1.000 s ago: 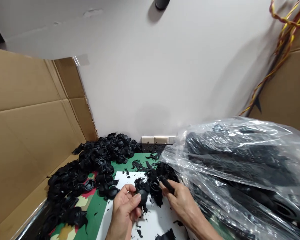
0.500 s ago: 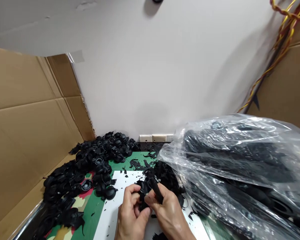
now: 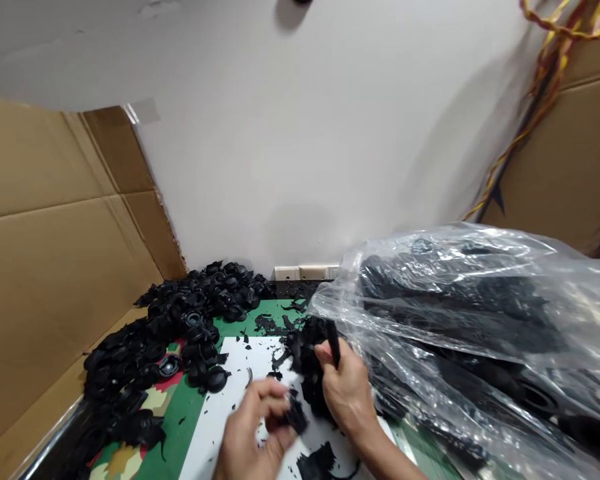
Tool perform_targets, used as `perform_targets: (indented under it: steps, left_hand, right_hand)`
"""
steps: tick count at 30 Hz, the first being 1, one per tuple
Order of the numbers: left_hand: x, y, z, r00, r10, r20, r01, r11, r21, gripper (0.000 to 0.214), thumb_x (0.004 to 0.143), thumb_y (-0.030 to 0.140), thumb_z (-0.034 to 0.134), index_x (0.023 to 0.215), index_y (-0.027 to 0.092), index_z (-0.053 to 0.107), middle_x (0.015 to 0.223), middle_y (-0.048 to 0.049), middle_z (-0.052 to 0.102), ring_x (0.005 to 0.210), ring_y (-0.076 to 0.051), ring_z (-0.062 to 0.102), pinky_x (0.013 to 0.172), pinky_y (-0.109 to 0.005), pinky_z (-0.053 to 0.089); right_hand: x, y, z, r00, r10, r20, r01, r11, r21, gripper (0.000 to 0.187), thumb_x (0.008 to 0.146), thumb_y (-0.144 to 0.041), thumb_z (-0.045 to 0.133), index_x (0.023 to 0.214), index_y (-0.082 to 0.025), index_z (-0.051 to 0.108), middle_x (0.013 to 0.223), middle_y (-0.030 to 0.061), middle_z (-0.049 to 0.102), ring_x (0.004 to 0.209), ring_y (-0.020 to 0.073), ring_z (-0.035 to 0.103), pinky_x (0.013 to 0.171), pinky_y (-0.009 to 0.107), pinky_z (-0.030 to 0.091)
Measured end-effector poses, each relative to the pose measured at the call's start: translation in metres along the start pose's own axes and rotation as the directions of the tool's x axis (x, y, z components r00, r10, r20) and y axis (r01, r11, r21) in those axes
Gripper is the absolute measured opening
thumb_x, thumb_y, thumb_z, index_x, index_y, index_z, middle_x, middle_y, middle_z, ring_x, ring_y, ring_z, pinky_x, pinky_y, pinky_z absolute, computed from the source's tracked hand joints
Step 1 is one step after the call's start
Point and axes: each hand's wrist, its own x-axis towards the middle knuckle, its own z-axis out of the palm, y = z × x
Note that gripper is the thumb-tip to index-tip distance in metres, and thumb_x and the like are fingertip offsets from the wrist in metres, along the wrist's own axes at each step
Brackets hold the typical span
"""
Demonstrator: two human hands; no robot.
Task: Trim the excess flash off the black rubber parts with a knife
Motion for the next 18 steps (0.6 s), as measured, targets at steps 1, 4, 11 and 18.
perform_targets:
  steps: [1, 4, 11, 18]
  left_hand:
    - [0.003, 0.001, 0.000, 1.000, -0.014, -0.014, 0.013, 0.999, -0.037, 0.029, 0.060, 0.027, 0.075, 0.086, 0.023, 0.065, 0.074, -0.0018, 0.070, 0.068, -0.018, 0.060, 0.062, -0.025, 0.046]
    - [0.012, 0.003, -0.002, 1.000, -0.028, 0.000, 0.028, 0.997, -0.069, 0.033, 0.061, 0.024, 0.074, 0.092, 0.022, 0.063, 0.074, -0.0010, 0.070, 0.069, -0.017, 0.059, 0.063, -0.025, 0.045]
    - [0.017, -0.001, -0.005, 0.999, -0.005, -0.039, 0.003, 0.998, -0.058, 0.039, 0.058, 0.024, 0.075, 0.094, 0.021, 0.060, 0.074, -0.0010, 0.070, 0.066, -0.016, 0.057, 0.062, -0.025, 0.043]
    - [0.018, -0.012, -0.003, 0.997, 0.020, -0.076, -0.017, 0.999, 0.031, 0.047, 0.056, 0.021, 0.076, 0.100, 0.020, 0.060, 0.061, 0.0052, 0.060, 0.053, -0.011, 0.042, 0.052, -0.023, 0.034]
  right_hand:
    - [0.002, -0.001, -0.004, 1.000, 0.001, 0.016, -0.001, 1.000, -0.008, 0.024, 0.077, -0.041, 0.041, 0.060, -0.025, 0.043, 0.054, 0.0016, 0.053, 0.051, 0.0197, 0.048, 0.050, 0.029, 0.037]
    - [0.003, -0.003, -0.012, 0.998, -0.006, 0.059, 0.007, 1.000, -0.017, 0.025, 0.076, -0.042, 0.044, 0.059, -0.025, 0.044, 0.055, 0.0018, 0.054, 0.054, 0.0212, 0.050, 0.052, 0.031, 0.037]
    - [-0.001, -0.008, -0.019, 0.991, -0.115, 0.072, 0.110, 0.992, 0.069, 0.027, 0.080, -0.038, 0.043, 0.081, -0.018, 0.061, 0.080, 0.0082, 0.064, 0.076, 0.0242, 0.060, 0.069, 0.034, 0.045]
    - [-0.024, -0.021, -0.007, 0.921, -0.257, 0.292, 0.208, 0.960, 0.188, 0.013, 0.077, -0.020, 0.050, 0.067, -0.019, 0.059, 0.068, 0.0017, 0.058, 0.063, 0.0163, 0.055, 0.057, 0.025, 0.041]
